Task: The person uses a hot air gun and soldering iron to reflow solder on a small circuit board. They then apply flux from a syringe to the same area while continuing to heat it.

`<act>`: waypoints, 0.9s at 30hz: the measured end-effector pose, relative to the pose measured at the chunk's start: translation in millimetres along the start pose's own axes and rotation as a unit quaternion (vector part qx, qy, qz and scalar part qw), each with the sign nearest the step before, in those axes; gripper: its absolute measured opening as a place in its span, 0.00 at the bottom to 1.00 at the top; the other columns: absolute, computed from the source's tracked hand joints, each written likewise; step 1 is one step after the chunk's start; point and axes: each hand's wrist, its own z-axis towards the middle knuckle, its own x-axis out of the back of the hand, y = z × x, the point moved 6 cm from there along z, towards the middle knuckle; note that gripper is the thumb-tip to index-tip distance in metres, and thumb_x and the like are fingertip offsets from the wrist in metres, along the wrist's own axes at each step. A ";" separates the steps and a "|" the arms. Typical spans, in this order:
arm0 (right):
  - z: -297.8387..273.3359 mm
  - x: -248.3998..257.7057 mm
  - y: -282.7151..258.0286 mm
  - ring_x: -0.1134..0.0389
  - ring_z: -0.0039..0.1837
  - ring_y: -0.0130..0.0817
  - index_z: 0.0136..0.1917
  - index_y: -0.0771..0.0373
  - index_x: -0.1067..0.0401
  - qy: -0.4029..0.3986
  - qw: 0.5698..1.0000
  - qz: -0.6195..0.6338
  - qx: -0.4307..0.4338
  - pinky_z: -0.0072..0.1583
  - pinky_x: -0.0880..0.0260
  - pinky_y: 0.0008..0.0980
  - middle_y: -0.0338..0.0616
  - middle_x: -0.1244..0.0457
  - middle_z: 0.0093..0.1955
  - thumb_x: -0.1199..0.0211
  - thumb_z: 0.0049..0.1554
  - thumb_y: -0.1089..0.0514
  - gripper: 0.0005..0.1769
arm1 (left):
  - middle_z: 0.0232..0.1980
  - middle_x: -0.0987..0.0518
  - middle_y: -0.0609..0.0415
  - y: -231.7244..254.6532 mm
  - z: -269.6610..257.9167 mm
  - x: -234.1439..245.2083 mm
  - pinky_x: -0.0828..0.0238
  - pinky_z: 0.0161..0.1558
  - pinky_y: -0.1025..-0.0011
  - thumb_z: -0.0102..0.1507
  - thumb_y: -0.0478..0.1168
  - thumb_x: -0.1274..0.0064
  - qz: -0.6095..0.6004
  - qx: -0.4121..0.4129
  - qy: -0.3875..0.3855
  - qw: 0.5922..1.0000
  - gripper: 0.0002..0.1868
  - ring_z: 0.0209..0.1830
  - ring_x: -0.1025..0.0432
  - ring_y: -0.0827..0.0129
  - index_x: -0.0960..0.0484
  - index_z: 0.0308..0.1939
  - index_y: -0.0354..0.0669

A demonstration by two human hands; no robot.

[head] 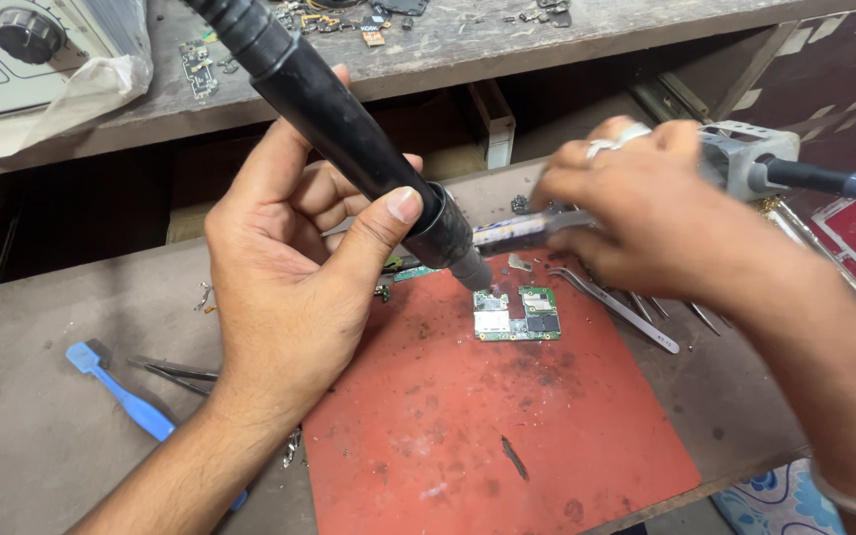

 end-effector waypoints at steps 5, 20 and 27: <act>-27.5 26.4 35.9 0.31 0.52 0.38 0.55 0.55 0.21 0.088 0.991 0.095 0.028 0.57 0.40 0.44 0.38 0.29 0.47 0.30 0.52 0.54 0.17 | 0.53 0.20 0.51 2.2 -1.5 3.1 0.16 0.66 0.70 0.71 0.23 0.43 -0.005 -0.010 0.001 1.000 0.35 0.60 0.21 0.70 0.40 0.80 0.33; -29.0 42.4 77.6 0.26 0.44 0.29 0.49 0.58 0.14 0.011 0.969 0.243 -0.032 0.49 0.23 0.30 0.41 0.29 0.41 0.24 0.48 0.60 0.14 | 0.54 0.20 0.51 2.4 -3.6 6.7 0.17 0.66 0.70 0.72 0.23 0.43 -0.006 -0.011 0.005 1.000 0.34 0.60 0.21 0.69 0.40 0.80 0.32; -7.1 55.4 39.9 0.26 0.43 0.29 0.48 0.51 0.13 -0.119 0.975 0.080 -0.172 0.50 0.23 0.32 0.38 0.28 0.41 0.19 0.48 0.50 0.14 | 0.54 0.21 0.51 4.2 -1.9 6.8 0.16 0.66 0.70 0.71 0.23 0.44 -0.004 -0.009 0.006 1.000 0.35 0.60 0.21 0.69 0.40 0.80 0.32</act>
